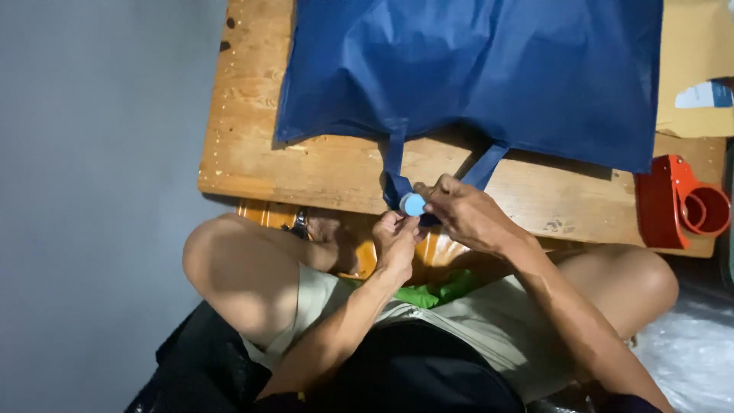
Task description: The person cleans a blue fabric bag using a teal sponge and a white cloth. They wipe the surface of the bag, the handles, and the bottom, then flip the bag over to clean the other side.
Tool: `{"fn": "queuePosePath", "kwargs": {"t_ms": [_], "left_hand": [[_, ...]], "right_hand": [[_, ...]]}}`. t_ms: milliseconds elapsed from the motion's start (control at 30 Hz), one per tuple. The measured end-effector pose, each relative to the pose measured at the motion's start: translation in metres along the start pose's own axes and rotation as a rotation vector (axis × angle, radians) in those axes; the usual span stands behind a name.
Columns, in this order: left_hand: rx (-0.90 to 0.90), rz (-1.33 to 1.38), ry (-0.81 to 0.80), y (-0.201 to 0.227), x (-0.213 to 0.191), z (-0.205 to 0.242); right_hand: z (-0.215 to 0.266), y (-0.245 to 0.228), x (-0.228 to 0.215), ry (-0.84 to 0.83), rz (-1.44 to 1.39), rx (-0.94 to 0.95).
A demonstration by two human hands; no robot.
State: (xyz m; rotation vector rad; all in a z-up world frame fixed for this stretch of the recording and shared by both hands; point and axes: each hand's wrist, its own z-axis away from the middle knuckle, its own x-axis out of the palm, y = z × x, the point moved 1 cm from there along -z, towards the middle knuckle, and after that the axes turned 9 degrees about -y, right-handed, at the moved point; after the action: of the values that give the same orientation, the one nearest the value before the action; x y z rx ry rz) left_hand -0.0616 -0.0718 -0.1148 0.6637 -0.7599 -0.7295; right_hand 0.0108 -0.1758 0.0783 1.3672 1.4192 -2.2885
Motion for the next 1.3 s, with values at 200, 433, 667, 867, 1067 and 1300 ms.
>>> {"fn": "queuePosePath", "kwargs": {"t_ms": [200, 433, 667, 867, 1067, 1300], "left_hand": [[-0.052, -0.029, 0.059, 0.023, 0.007, 0.017], [-0.05, -0.029, 0.014, 0.031, 0.006, 0.022], [-0.056, 0.064, 0.019, 0.023, 0.0, 0.026], [-0.039, 0.041, 0.004, 0.021, -0.004, 0.028], [-0.047, 0.088, 0.086, 0.043, -0.003, 0.036], [-0.063, 0.124, 0.167, 0.047, -0.001, 0.031]], "right_hand": [[-0.036, -0.029, -0.019, -0.259, 0.157, 0.193], [-0.062, 0.033, 0.014, -0.142, 0.118, 0.067], [-0.056, 0.025, 0.005, -0.169, 0.018, -0.032], [-0.08, 0.064, 0.04, -0.1, 0.114, -0.063], [-0.078, 0.064, 0.042, -0.063, 0.043, -0.001], [-0.071, 0.072, 0.054, -0.04, -0.02, 0.006]]}}
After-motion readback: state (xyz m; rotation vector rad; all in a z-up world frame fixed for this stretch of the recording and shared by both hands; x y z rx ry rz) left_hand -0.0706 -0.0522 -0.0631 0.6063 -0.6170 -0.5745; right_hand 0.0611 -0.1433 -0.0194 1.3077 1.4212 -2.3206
